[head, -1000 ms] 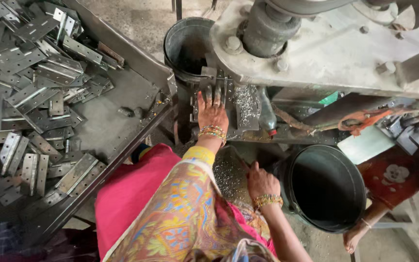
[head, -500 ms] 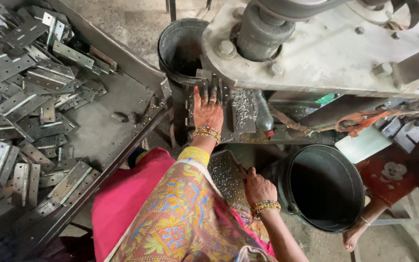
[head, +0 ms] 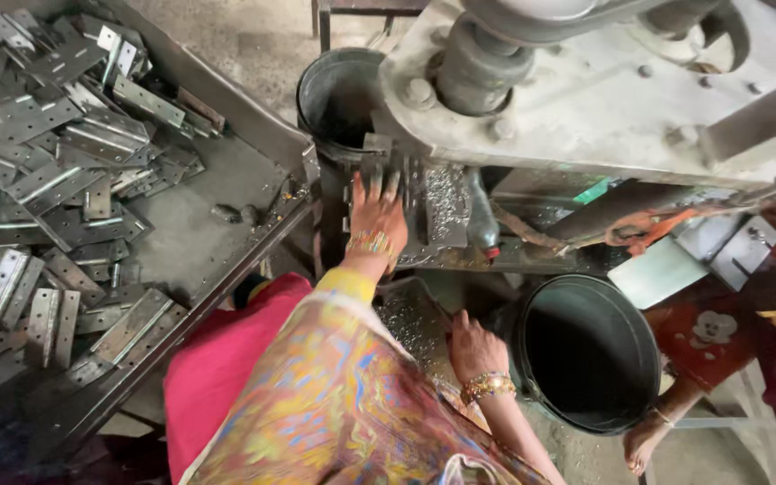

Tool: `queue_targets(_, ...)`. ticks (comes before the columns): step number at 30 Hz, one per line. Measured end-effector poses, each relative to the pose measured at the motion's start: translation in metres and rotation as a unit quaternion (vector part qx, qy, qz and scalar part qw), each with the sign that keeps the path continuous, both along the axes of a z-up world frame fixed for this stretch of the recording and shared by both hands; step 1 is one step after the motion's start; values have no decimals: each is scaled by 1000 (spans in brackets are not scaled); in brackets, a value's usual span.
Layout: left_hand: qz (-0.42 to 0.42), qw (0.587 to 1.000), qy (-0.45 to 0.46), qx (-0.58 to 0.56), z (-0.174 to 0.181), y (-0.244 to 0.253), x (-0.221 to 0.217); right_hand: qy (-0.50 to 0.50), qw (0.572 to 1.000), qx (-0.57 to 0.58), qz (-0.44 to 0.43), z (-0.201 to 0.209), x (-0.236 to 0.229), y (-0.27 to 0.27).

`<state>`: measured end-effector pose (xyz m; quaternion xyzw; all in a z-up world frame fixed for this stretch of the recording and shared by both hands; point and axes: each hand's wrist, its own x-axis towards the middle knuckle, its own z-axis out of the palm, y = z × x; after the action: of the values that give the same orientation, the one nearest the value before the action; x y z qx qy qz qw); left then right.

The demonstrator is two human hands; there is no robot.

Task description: The person operates a manual press machine by repeatedly picking up metal brackets from a bin, placing them into the press, and pulling a lever to activate the machine. The processed brackets are then removed and placed back into the bin.

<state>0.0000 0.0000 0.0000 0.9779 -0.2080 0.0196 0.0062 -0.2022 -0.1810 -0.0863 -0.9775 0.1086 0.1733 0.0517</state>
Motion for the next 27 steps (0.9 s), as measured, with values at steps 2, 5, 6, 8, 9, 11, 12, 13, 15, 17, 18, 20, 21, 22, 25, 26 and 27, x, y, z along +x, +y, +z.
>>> queue_targets(2, -22, 1000, 17, -12, -6, 9, -40, -74, 995, -22, 60, 33, 9, 3)
queue_targets(5, -130, 986, -103, -31, -32, 38, -84, -12, 1000, -4, 17, 51, 22, 11)
queue_targets(6, -177, 971, -156, -35, -38, 45, -87, -16, 1000, 3, 17, 51, 23, 16)
queue_targets(8, -163, 959, -121, -199, -37, 34, -80, -23, 1000, 5, 12, 51, 20, 14)
queue_targets(9, -152, 943, -103, -277, -30, 27, -74, -33, 999, 2, 14, 50, 19, 14)
queue_targets(11, -75, 978, -122, -152, -7, -9, -63, -57, 998, -3, 17, 47, 18, 14)
queue_targets(12, -37, 987, -132, -89, 5, -28, -56, -37, 999, -1, 9, 45, 19, 14)
queue_targets(13, 75, 974, -6, -215, 14, -41, -47, -16, 1000, 1, 1, 41, 17, 14)
queue_targets(15, 276, 823, 247, -431, 21, -56, -31, -7, 1000, -4, 7, 33, 13, 10)
queue_targets(17, 158, 957, 131, -205, 8, -46, -34, -31, 999, -15, 35, 26, 8, 8)
queue_targets(18, 93, 990, 67, -81, 1, -37, -35, -33, 999, -6, 25, 27, 13, 5)
queue_targets(20, 39, 998, 16, -50, -18, -4, -40, -24, 999, 22, 0, 29, 8, 11)
queue_targets(21, 15, 999, -3, -36, -26, 6, -46, -15, 1000, 7, 7, 32, 8, 13)
queue_targets(22, 1, 999, -22, -34, -32, 9, -49, -5, 1000, -9, 15, 35, 10, 16)
queue_targets(25, -15, 999, -50, 8, -35, 9, -47, 2, 999, -36, 27, 49, 28, 17)
queue_targets(26, -2, 998, -32, 51, -32, -1, -43, 4, 999, -42, 29, 49, 27, 16)
queue_targets(27, 8, 996, -20, 92, -26, -13, -36, -12, 998, -47, 36, 48, 29, 14)
